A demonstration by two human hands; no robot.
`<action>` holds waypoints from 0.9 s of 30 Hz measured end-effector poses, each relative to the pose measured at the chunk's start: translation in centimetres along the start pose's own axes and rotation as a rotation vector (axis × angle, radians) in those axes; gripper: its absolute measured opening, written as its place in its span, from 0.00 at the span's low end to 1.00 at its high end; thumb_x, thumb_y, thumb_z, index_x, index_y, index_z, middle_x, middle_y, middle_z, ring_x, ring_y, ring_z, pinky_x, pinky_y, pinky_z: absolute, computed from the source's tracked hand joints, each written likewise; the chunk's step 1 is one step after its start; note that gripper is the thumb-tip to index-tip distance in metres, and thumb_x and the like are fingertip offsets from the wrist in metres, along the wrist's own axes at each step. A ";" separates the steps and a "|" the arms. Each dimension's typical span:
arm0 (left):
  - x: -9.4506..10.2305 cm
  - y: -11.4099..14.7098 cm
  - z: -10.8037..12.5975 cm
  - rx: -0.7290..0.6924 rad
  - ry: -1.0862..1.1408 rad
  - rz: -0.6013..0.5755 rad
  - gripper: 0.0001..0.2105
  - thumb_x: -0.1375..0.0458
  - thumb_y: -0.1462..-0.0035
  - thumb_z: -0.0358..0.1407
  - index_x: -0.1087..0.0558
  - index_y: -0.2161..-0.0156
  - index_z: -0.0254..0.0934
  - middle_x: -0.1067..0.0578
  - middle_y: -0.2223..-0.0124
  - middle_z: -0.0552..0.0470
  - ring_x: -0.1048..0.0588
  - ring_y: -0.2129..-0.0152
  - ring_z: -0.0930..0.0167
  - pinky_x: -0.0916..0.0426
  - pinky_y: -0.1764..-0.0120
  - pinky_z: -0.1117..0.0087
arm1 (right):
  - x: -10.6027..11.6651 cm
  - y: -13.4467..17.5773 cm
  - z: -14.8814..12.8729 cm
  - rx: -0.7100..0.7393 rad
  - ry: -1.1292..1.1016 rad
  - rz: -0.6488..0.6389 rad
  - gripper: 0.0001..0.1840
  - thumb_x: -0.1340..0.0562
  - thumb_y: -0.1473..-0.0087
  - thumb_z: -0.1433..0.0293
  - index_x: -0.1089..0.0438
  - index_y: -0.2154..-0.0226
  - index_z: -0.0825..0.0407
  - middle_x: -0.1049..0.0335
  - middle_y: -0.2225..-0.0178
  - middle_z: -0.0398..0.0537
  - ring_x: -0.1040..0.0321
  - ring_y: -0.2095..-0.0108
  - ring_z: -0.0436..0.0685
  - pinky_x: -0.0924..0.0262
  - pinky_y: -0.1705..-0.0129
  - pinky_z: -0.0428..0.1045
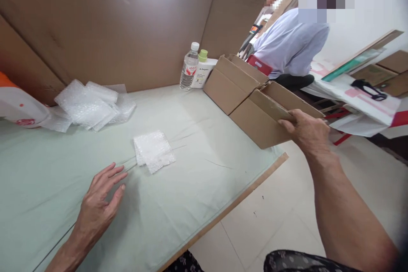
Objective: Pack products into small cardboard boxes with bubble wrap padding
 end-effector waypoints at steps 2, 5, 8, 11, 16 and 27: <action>0.2 0.4 -0.4 0.025 0.003 0.003 0.11 0.42 0.39 0.42 0.21 0.55 0.47 0.19 0.50 0.48 0.28 0.42 0.54 0.32 0.42 0.48 | 1.1 -0.7 -0.9 0.080 -0.049 0.095 0.25 0.30 0.44 0.64 0.32 0.46 0.52 0.25 0.51 0.61 0.33 0.55 0.62 0.53 0.57 0.53; 0.5 0.6 -0.7 0.039 0.002 0.010 0.10 0.42 0.39 0.42 0.21 0.55 0.47 0.19 0.50 0.48 0.28 0.43 0.54 0.30 0.44 0.49 | 2.9 -3.4 -3.4 0.129 -0.114 0.130 0.38 0.32 0.42 0.58 0.41 0.36 0.56 0.31 0.43 0.68 0.36 0.45 0.66 0.53 0.52 0.56; 1.0 0.8 -0.4 0.005 -0.015 0.025 0.10 0.42 0.39 0.40 0.21 0.55 0.46 0.19 0.50 0.48 0.27 0.43 0.54 0.30 0.45 0.48 | 2.7 -7.0 -5.4 0.011 -0.175 -0.078 0.46 0.32 0.42 0.56 0.48 0.31 0.61 0.36 0.41 0.76 0.36 0.44 0.68 0.51 0.53 0.57; 1.8 1.7 -0.6 0.004 -0.046 0.043 0.11 0.42 0.39 0.40 0.21 0.54 0.46 0.19 0.50 0.48 0.26 0.44 0.54 0.28 0.47 0.49 | 1.4 -9.4 -7.1 0.000 -0.301 -0.258 0.35 0.32 0.43 0.64 0.36 0.37 0.59 0.30 0.45 0.68 0.33 0.51 0.60 0.48 0.55 0.55; 3.6 3.7 -2.1 0.115 -0.086 0.070 0.11 0.42 0.39 0.42 0.21 0.54 0.46 0.20 0.49 0.46 0.27 0.43 0.54 0.29 0.78 0.71 | 0.1 -10.5 -8.1 0.061 -0.351 -0.220 0.22 0.36 0.40 0.70 0.27 0.45 0.63 0.26 0.51 0.61 0.37 0.62 0.49 0.46 0.58 0.52; 4.3 3.5 -2.3 0.074 -0.116 0.030 0.11 0.43 0.36 0.40 0.22 0.52 0.43 0.21 0.48 0.47 0.27 0.43 0.57 0.29 0.79 0.77 | 0.5 -10.3 -8.0 0.066 -0.338 -0.127 0.36 0.27 0.50 0.70 0.31 0.40 0.63 0.23 0.55 0.62 0.36 0.65 0.50 0.45 0.60 0.50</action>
Point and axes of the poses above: each hand's wrist, its own y-axis away from the middle knuckle, its own x-axis out of the back of the hand, z = x × y, the point moved 6 cm from there along -y, towards the middle knuckle
